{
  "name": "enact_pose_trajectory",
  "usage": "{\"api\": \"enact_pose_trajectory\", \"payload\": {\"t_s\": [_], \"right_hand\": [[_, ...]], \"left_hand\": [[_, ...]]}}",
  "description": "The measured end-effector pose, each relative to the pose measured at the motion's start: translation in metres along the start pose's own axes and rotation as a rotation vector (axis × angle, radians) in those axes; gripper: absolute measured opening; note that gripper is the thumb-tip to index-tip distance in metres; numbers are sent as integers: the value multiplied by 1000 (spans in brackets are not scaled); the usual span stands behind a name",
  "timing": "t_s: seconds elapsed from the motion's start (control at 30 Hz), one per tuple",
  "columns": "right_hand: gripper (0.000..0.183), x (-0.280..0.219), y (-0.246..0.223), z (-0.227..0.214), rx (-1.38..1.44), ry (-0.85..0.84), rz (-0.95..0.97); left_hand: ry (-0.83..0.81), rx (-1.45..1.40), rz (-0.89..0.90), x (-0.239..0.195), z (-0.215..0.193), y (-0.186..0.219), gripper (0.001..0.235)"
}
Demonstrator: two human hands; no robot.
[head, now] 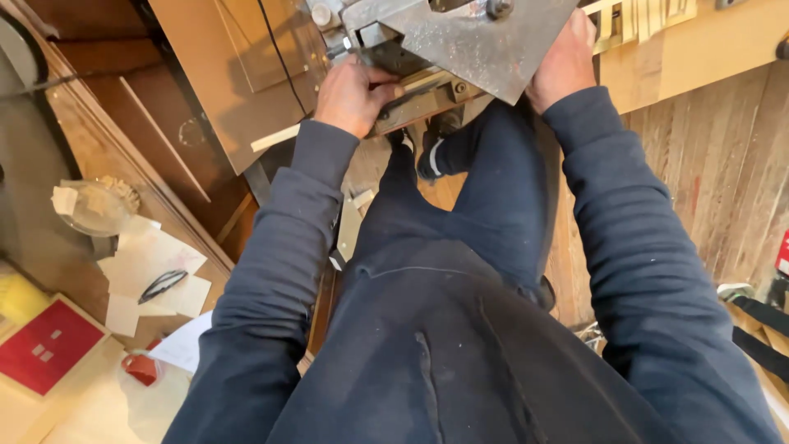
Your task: The recorder is using a framing machine to join wooden frame strips and assemble a picture frame.
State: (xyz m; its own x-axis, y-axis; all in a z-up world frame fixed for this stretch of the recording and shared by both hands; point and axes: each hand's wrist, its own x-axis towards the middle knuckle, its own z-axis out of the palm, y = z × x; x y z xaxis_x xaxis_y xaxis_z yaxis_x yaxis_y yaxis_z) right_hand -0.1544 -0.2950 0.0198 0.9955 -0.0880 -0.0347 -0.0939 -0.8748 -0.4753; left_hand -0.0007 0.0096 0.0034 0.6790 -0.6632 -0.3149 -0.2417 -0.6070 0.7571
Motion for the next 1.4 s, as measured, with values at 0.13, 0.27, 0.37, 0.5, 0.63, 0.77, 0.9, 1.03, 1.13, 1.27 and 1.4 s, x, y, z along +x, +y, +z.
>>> {"api": "enact_pose_trajectory", "payload": {"t_s": [0.13, 0.27, 0.37, 0.5, 0.63, 0.77, 0.9, 1.03, 1.13, 1.27, 1.4], "right_hand": [[33, 4, -8, -7, 23, -11, 27], [35, 7, 10, 3, -14, -42, 56], [40, 3, 11, 1, -39, -60, 39], [38, 13, -8, -7, 18, -119, 115], [38, 11, -3, -15, -31, -234, 87], [37, 18, 13, -16, -146, -144, -59], [38, 26, 3, -33, -103, -199, -39], [31, 30, 24, -47, -98, -191, -148], [26, 36, 41, -51, -25, -210, -138], [27, 48, 58, -65, 147, -246, -102], [19, 54, 62, -79, 125, -419, -31]], "left_hand": [[-9, -15, 2, -1, 1, -1, 24], [-17, 8, 8, 7, -12, 8, 25], [-70, -11, -51, 6, -6, 6, 25], [13, 15, 8, 1, -11, 5, 23], [-54, -35, -76, 2, -17, 12, 24], [-29, -41, -19, 9, -16, 6, 20], [43, -35, -29, -2, -18, 17, 19], [-30, -35, -86, 1, -15, 16, 22], [-19, -86, -139, -6, -30, 30, 22], [-19, -65, -109, -5, -31, 24, 21], [-13, -120, -148, -6, -27, 26, 24]]}}
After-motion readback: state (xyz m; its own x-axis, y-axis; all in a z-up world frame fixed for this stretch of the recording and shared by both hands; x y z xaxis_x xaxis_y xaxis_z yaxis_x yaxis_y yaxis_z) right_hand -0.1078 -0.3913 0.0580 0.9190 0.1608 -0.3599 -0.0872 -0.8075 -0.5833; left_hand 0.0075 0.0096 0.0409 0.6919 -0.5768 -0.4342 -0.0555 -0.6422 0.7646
